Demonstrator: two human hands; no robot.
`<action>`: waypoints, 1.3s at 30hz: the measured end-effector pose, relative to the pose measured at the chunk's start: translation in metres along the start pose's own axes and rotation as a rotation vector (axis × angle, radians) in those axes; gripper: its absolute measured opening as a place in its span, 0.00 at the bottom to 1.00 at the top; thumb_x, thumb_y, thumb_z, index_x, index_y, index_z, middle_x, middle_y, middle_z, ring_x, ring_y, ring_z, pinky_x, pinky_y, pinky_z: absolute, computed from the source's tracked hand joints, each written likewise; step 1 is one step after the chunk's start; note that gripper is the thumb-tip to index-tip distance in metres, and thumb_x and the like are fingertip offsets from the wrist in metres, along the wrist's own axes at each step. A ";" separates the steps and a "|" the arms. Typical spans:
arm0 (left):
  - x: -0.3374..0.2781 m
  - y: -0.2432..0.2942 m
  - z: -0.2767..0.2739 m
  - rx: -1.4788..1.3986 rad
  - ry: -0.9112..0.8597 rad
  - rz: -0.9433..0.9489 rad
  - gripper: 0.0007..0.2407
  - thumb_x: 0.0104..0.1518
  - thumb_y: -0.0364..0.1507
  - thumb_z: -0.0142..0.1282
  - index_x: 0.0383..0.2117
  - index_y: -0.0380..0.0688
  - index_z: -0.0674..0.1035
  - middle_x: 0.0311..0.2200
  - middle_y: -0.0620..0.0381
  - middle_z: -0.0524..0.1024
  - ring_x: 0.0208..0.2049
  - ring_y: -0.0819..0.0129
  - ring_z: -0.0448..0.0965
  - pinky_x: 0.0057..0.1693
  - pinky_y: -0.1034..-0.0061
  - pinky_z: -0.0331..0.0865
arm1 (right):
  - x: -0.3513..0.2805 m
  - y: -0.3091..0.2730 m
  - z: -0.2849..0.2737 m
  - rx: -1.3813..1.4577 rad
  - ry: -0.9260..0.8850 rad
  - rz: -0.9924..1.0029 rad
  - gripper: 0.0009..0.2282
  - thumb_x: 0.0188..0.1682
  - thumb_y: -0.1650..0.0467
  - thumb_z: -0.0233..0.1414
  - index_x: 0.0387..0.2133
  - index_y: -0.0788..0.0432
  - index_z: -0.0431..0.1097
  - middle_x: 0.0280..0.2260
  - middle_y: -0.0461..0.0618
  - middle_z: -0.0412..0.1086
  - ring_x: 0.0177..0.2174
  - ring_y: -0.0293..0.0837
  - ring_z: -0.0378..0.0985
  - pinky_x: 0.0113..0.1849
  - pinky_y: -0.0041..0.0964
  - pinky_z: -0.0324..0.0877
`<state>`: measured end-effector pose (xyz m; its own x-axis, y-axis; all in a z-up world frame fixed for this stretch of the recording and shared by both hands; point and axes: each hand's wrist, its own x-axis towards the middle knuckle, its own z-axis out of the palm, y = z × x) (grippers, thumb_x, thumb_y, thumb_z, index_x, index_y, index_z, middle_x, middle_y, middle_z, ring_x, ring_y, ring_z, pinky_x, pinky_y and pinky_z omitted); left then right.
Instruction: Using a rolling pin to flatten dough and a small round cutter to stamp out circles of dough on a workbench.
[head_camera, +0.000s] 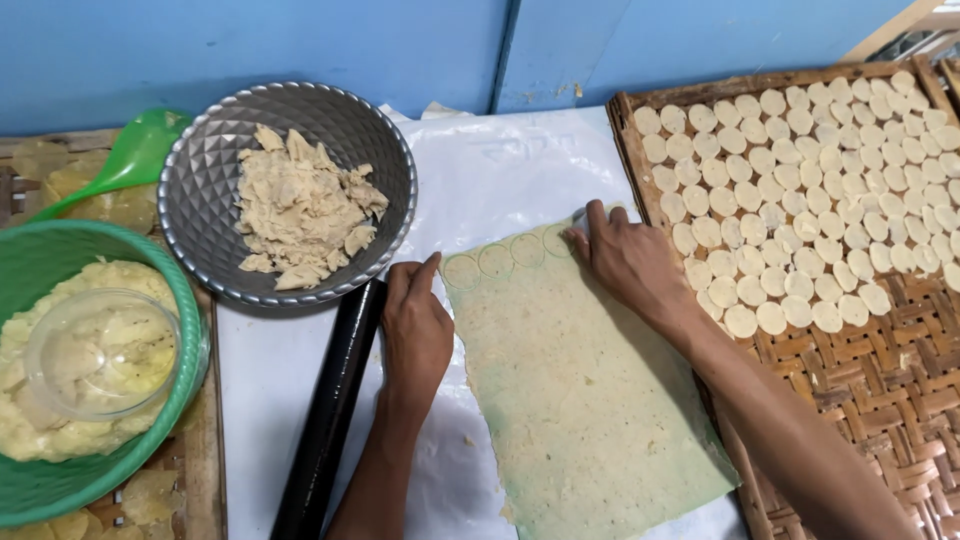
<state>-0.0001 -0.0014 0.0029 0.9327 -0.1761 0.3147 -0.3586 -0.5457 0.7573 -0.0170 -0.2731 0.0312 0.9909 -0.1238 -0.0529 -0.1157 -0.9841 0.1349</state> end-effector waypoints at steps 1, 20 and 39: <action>0.000 0.000 0.000 0.000 -0.005 -0.001 0.18 0.55 0.12 0.44 0.50 0.36 0.79 0.38 0.50 0.70 0.42 0.52 0.78 0.46 0.65 0.73 | 0.000 0.001 -0.002 0.001 -0.004 0.002 0.19 0.61 0.56 0.29 0.48 0.58 0.56 0.31 0.59 0.68 0.28 0.68 0.81 0.33 0.61 0.74; -0.002 -0.004 0.002 0.005 -0.011 0.009 0.18 0.56 0.13 0.43 0.51 0.36 0.78 0.39 0.51 0.70 0.41 0.53 0.78 0.45 0.65 0.73 | -0.002 0.013 0.003 0.198 -0.037 -0.029 0.18 0.59 0.58 0.33 0.54 0.54 0.55 0.39 0.67 0.70 0.33 0.73 0.81 0.37 0.66 0.74; -0.003 -0.009 0.007 -0.016 -0.013 0.008 0.18 0.55 0.12 0.42 0.51 0.35 0.78 0.40 0.50 0.69 0.44 0.54 0.78 0.49 0.65 0.73 | -0.012 0.035 0.016 0.137 0.092 0.164 0.23 0.59 0.55 0.33 0.52 0.63 0.56 0.38 0.62 0.69 0.33 0.69 0.81 0.36 0.64 0.76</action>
<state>0.0010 -0.0013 -0.0089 0.9302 -0.1910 0.3134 -0.3664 -0.5315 0.7637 -0.0336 -0.3077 0.0210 0.9594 -0.2777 0.0499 -0.2779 -0.9606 -0.0020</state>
